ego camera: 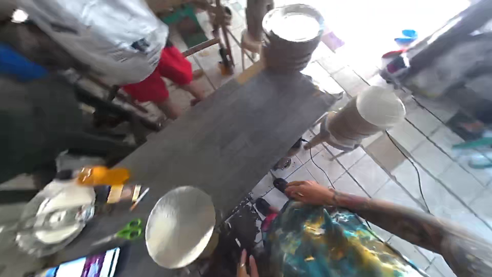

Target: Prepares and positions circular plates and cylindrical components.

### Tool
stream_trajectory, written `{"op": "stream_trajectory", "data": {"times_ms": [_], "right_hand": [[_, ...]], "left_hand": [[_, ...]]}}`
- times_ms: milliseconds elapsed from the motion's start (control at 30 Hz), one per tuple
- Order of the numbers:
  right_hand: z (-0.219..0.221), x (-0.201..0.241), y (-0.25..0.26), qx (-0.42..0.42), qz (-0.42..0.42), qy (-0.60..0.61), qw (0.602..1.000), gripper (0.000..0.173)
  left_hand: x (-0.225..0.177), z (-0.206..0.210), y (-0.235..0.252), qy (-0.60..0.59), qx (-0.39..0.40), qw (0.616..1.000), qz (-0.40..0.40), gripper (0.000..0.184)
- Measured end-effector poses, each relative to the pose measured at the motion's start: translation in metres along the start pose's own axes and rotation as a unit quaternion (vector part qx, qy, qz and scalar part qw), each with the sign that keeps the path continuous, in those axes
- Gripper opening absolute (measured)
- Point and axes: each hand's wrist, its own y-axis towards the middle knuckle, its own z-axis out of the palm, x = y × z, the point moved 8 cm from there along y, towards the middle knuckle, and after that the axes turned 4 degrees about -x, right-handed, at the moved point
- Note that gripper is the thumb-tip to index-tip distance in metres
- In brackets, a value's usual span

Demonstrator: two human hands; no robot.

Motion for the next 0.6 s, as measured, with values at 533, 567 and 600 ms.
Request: {"op": "stream_trajectory", "data": {"times_ms": [533,567,600], "right_hand": [[-0.158,-0.342,-0.244,-0.594,0.339,0.423,0.595,0.057],[-0.180,-0.373,-0.253,-0.603,0.329,0.437,0.580,0.062],[-0.206,-0.403,-0.259,-0.605,0.318,0.453,0.573,0.067]], "left_hand": [[-0.415,0.279,0.089,-0.016,0.547,0.804,0.233,0.051],[-0.440,0.305,0.090,-0.060,0.554,0.808,0.191,0.053],[-0.465,0.332,0.092,-0.096,0.553,0.814,0.151,0.054]]}}
